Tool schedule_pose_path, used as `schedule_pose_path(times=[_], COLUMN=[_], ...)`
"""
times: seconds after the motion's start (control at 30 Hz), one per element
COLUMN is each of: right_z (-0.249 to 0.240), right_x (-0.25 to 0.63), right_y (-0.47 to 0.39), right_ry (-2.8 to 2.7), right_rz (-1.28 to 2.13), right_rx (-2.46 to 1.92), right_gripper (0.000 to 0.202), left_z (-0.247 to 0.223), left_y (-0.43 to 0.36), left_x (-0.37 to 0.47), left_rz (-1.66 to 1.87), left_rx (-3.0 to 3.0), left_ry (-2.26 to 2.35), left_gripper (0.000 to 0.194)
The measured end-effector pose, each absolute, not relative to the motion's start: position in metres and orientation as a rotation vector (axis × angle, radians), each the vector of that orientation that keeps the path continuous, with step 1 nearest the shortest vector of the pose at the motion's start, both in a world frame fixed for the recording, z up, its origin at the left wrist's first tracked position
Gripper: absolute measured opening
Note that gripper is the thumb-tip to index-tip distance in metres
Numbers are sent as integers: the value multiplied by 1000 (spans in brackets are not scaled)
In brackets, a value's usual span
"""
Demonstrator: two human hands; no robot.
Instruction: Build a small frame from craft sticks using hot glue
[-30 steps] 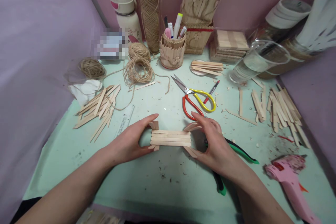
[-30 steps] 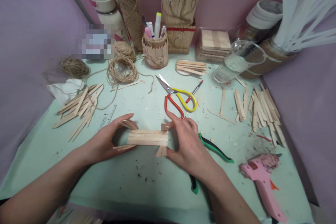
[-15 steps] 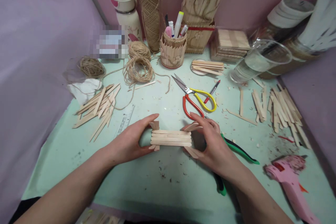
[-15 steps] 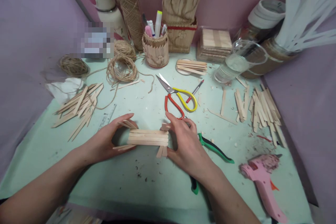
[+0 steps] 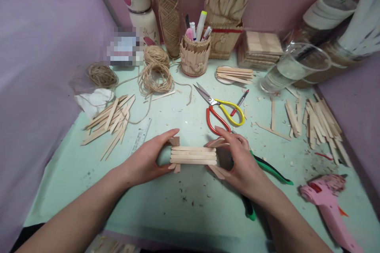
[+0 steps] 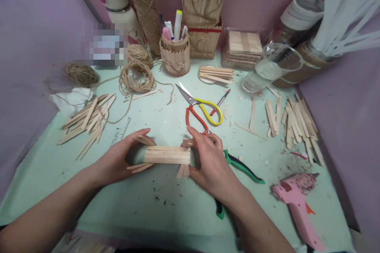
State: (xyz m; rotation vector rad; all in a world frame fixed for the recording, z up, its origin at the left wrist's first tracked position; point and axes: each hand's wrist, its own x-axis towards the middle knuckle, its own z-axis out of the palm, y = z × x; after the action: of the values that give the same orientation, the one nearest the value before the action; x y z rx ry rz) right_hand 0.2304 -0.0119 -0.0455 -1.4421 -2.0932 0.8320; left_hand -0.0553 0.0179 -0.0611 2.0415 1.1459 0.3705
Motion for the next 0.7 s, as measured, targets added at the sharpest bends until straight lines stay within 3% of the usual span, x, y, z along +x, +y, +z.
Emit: schedule_pose_path(times=[0.23,0.53,0.7], right_z=[-43,-39,-41], right_x=[230,232,238], right_y=[-13,-16,-13], right_ry=[-2137,-2187,-2115], right_rz=[810,740,638], right_rx=[-1423,-1479,-1416], right_gripper=[79,116,125], left_z=[-58,-47,-52], left_y=[19,24,32], left_x=[-55,-60,-65], left_rz=[337,439,863], left_rx=[2038,2182,2208], left_ry=[1149,993,804], left_gripper=[91,125,107])
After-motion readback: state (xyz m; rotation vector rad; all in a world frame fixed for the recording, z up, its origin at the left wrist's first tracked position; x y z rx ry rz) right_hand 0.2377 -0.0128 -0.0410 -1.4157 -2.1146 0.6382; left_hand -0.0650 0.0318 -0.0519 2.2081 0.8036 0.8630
